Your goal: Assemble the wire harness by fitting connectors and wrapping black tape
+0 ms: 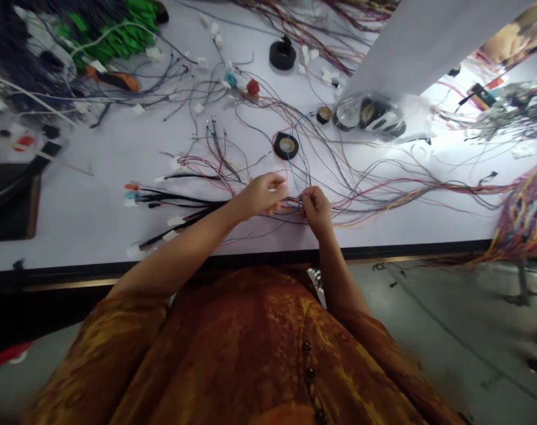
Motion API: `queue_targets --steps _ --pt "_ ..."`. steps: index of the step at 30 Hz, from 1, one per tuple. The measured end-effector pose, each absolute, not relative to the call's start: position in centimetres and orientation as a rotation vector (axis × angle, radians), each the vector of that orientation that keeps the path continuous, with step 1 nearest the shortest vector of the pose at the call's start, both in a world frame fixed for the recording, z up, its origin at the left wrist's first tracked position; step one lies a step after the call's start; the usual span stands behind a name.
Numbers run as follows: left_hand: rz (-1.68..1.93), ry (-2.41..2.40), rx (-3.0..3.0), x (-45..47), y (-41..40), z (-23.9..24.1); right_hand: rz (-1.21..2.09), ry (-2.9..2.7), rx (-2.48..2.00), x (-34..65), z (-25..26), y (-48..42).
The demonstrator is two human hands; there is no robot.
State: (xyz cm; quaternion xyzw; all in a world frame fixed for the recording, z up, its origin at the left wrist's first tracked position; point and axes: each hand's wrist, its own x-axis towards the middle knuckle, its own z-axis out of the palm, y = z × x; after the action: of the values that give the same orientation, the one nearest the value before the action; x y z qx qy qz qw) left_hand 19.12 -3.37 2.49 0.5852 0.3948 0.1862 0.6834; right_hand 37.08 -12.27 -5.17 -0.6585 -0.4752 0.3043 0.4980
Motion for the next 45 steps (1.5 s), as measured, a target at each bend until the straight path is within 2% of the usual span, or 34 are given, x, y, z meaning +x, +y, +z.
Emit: queue_targets --steps 3,6,13,17,19,21,23,24,26,29,32,37,39,42,45 --pt "0.36 0.858 1.049 24.5 -1.1 1.3 0.682 -1.157 -1.635 36.7 -5.7 -12.6" --pt "0.578 0.95 0.971 25.5 1.4 1.4 0.66 -1.108 -1.704 36.5 -6.2 -12.7" --pt "1.064 1.03 0.808 18.9 9.0 4.3 0.644 -1.004 -1.795 36.4 -6.5 -12.4" --pt "1.268 1.025 0.782 14.2 10.7 5.9 0.663 -0.951 -1.856 36.7 -6.5 -12.7" --pt "1.244 1.008 0.797 12.5 9.9 6.4 0.53 -1.035 -1.915 36.7 -5.6 -12.7" --pt "1.167 0.956 0.873 11.4 8.4 6.8 0.251 -1.221 -1.889 36.1 -3.5 -11.9" --pt "1.113 0.897 0.994 10.8 6.7 7.4 0.036 -1.449 -1.726 34.3 -0.6 -9.7" --pt "1.109 0.877 1.059 10.6 5.9 7.7 0.037 -1.57 -1.607 33.0 1.0 -8.1" --pt "1.121 0.873 1.165 10.0 4.8 8.6 0.19 -1.725 -1.409 29.8 3.8 -4.3" --pt "1.153 0.991 1.19 8.2 4.2 9.0 0.62 -1.809 -1.186 24.7 6.1 1.4" --pt "1.214 1.062 1.237 4.7 4.8 6.2 0.871 -1.729 -1.082 21.2 6.2 4.6" --pt "1.059 1.223 1.749 1.0 6.4 -3.0 1.015 -1.668 -1.023 18.9 4.3 5.0" --pt "1.041 1.341 1.857 1.1 6.7 -5.2 1.025 -1.685 -1.076 18.5 3.3 4.2" --pt "1.028 1.42 1.857 1.7 6.4 -5.3 1.005 -1.693 -1.162 18.4 1.9 2.7" --pt "1.054 1.284 1.618 1.7 5.6 -3.9 0.94 -1.665 -1.26 18.8 1.1 1.3"
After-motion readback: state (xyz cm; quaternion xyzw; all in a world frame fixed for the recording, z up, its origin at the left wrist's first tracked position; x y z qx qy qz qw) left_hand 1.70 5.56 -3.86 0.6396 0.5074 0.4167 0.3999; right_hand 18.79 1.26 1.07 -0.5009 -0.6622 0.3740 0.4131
